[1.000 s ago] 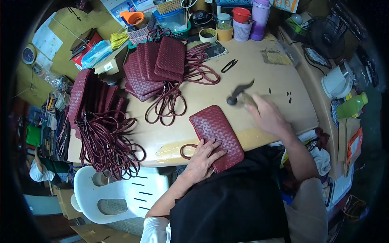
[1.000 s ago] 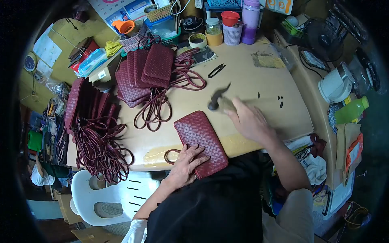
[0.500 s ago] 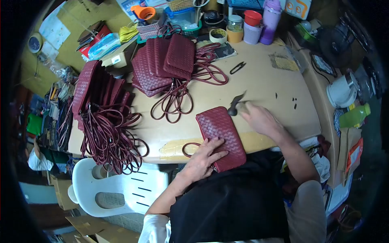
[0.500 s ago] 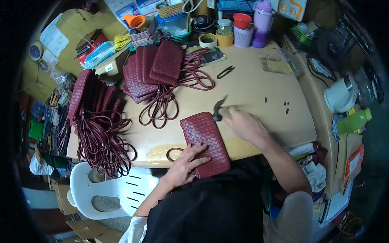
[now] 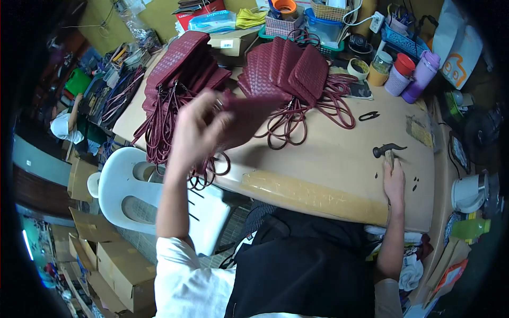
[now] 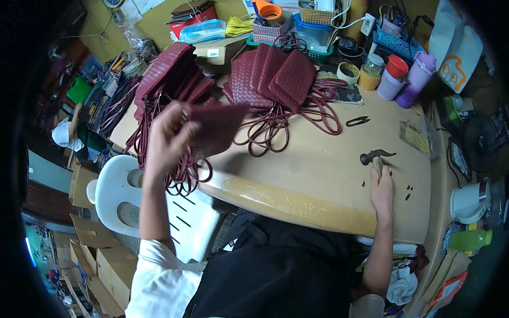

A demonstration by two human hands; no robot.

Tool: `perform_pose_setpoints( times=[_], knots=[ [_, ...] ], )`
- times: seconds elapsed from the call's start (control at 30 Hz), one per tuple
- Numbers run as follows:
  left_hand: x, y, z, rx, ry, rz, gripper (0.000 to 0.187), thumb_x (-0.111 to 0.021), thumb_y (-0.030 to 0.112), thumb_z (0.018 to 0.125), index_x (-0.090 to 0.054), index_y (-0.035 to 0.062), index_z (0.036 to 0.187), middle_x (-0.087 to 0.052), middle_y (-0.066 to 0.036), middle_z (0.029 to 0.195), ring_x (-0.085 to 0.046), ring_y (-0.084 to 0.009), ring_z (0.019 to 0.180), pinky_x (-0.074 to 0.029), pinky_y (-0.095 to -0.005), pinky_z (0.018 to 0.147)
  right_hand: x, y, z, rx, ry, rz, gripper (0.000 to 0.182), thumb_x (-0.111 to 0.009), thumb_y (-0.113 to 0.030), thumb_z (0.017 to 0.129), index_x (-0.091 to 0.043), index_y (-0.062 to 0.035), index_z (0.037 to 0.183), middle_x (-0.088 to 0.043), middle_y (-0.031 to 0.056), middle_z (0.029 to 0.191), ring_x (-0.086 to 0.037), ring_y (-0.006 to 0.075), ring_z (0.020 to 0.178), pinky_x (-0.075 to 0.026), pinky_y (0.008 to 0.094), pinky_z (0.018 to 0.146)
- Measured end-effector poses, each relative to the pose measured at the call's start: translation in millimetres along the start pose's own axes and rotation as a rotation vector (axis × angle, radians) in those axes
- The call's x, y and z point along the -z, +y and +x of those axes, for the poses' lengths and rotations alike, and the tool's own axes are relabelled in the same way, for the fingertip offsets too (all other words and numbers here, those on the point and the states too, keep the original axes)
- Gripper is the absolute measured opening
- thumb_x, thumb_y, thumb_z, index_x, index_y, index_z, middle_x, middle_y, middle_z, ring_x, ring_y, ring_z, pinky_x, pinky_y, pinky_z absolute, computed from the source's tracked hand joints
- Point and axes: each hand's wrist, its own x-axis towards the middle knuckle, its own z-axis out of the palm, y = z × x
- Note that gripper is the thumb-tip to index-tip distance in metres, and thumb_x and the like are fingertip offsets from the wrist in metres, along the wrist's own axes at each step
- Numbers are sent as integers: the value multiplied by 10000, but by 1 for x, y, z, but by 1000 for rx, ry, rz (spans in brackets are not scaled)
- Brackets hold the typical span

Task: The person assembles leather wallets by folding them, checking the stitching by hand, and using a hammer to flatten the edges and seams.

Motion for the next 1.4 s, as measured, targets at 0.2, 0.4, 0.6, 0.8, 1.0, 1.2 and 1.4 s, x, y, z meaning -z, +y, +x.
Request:
perform_pose_setpoints(
  times=[0.2,0.4,0.6,0.8,1.0,1.2,1.4],
  knots=[
    [103,-76,87,-31,558,-759,373,-581,-2,899,-491,43,1258,-583,-42,926,-646,-164,783,-543,-239,688,0,0,-1,39,18,45,371,-481,-276,962,-508,24,1180,-608,293,976,-579,460,960,-445,501,801],
    [120,-138,87,385,287,-484,406,-588,23,909,-447,7,1289,-621,-97,963,-640,-152,765,-532,-239,650,-1,-3,-3,1,28,-43,368,-481,-276,962,-514,3,1200,-611,290,998,-579,463,958,-450,504,814],
    [112,-173,85,445,257,198,326,-547,175,946,-544,52,1248,-681,-102,868,-661,-195,746,-522,-316,656,4,6,3,-89,83,-181,433,-498,-264,958,-451,-41,1325,-600,271,1060,-577,426,991,-440,506,837],
    [126,-159,82,524,116,1047,329,-590,366,883,-663,179,1143,-669,-174,1068,-641,-342,996,-516,-425,803,-9,29,13,67,169,-413,536,-556,-201,916,-396,-148,1424,-506,192,1064,-517,360,1028,-425,466,880],
    [70,-89,79,-76,571,1225,306,-684,340,821,-704,145,1056,-676,-153,991,-626,-281,974,-494,-384,851,-19,22,21,51,139,-485,503,-549,-218,919,-431,-159,1405,-495,174,1066,-516,337,1037,-436,452,873],
    [-116,-57,102,-273,77,555,391,-702,401,814,-711,55,995,-600,-139,883,-594,-305,841,-489,-385,754,-27,15,30,138,241,-461,425,-534,-225,923,-492,-115,1332,-506,153,1076,-516,325,1041,-443,449,874],
    [-206,-46,142,4,35,723,449,-743,458,734,-678,82,971,-565,-134,1063,-537,-300,1039,-445,-453,855,-27,19,28,208,293,-405,354,-551,-190,893,-547,-77,1228,-525,148,1058,-516,323,1039,-440,442,878]
  ],
)
